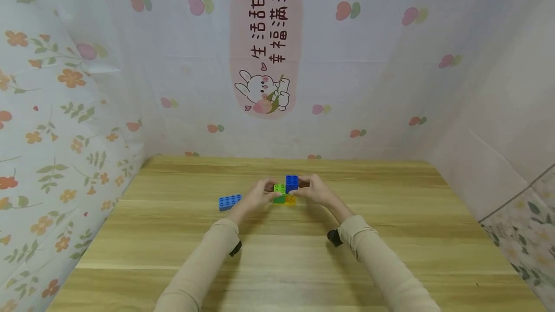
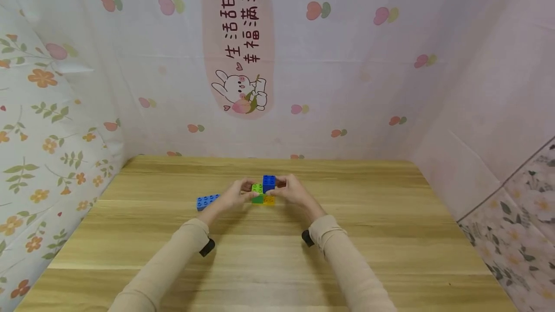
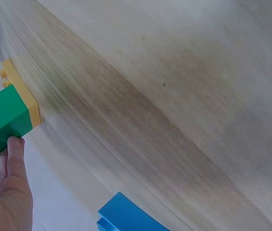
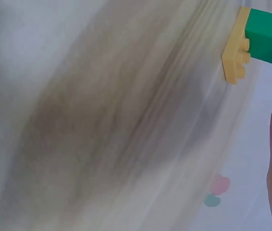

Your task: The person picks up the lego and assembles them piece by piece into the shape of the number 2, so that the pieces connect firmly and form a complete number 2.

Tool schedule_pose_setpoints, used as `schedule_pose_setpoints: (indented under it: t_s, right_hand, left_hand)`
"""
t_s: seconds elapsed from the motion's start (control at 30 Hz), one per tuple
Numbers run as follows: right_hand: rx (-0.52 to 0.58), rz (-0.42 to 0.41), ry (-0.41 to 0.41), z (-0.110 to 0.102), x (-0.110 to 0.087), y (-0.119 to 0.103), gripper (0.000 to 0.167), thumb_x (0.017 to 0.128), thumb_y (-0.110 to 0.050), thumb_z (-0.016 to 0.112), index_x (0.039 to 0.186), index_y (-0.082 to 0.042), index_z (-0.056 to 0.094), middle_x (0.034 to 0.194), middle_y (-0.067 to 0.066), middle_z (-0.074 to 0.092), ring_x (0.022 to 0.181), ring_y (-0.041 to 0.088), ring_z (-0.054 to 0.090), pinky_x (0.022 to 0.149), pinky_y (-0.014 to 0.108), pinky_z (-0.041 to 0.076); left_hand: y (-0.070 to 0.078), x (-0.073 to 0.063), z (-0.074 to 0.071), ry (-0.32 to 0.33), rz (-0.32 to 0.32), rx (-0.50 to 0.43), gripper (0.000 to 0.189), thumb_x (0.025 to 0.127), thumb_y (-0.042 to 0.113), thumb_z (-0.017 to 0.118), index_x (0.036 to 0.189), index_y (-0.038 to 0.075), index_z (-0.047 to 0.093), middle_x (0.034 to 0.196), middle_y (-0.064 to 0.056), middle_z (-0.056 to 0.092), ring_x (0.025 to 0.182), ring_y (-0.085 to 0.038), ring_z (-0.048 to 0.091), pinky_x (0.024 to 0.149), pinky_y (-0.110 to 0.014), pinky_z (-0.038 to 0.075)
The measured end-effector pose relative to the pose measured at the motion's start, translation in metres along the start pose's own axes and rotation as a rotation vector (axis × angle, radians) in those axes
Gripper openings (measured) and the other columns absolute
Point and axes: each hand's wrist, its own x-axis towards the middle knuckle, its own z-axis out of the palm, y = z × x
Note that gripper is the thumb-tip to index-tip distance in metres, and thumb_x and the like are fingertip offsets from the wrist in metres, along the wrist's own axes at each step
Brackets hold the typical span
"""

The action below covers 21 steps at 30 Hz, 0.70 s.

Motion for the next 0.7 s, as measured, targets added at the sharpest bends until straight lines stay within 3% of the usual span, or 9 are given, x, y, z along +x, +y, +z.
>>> schedule_pose_setpoints:
  t_s: [0.17, 0.47, 0.7]
  right_hand:
    - [0.037, 0.029, 0.017, 0.0041, -0.0028, 0.0008, 0.044, 0.084, -0.02, 0.066, 0.121, 0.001, 0.057, 0.11, 0.018, 0.064, 0.104, 0.029, 0.06, 0.088, 0.038, 0.052]
    - [0.053, 0.018, -0.007, 0.004, -0.0014, 0.0025, 0.041, 0.086, -0.014, 0.064, 0.122, 0.003, 0.056, 0.114, 0.023, 0.062, 0.106, 0.034, 0.06, 0.083, 0.037, 0.054]
    - [0.097, 0.027, -0.035, 0.0009, 0.0042, -0.0018, 0.041, 0.085, -0.009, 0.064, 0.121, 0.007, 0.054, 0.113, 0.026, 0.061, 0.108, 0.039, 0.057, 0.087, 0.048, 0.051]
  left_hand:
    - [-0.0021, -0.0011, 0.0017, 0.014, 0.002, 0.006, 0.038, 0.089, 0.021, 0.058, 0.123, 0.004, 0.051, 0.116, -0.014, 0.057, 0.109, -0.027, 0.056, 0.091, -0.038, 0.05]
    - [-0.0014, -0.0002, 0.0022, -0.008, 0.005, -0.017, 0.038, 0.09, 0.02, 0.057, 0.123, 0.003, 0.05, 0.115, -0.014, 0.058, 0.109, -0.027, 0.055, 0.091, -0.038, 0.05]
    - [0.0004, 0.0015, -0.0005, -0.005, -0.008, -0.025, 0.038, 0.09, 0.018, 0.057, 0.124, 0.002, 0.048, 0.116, -0.015, 0.057, 0.11, -0.027, 0.054, 0.092, -0.038, 0.049]
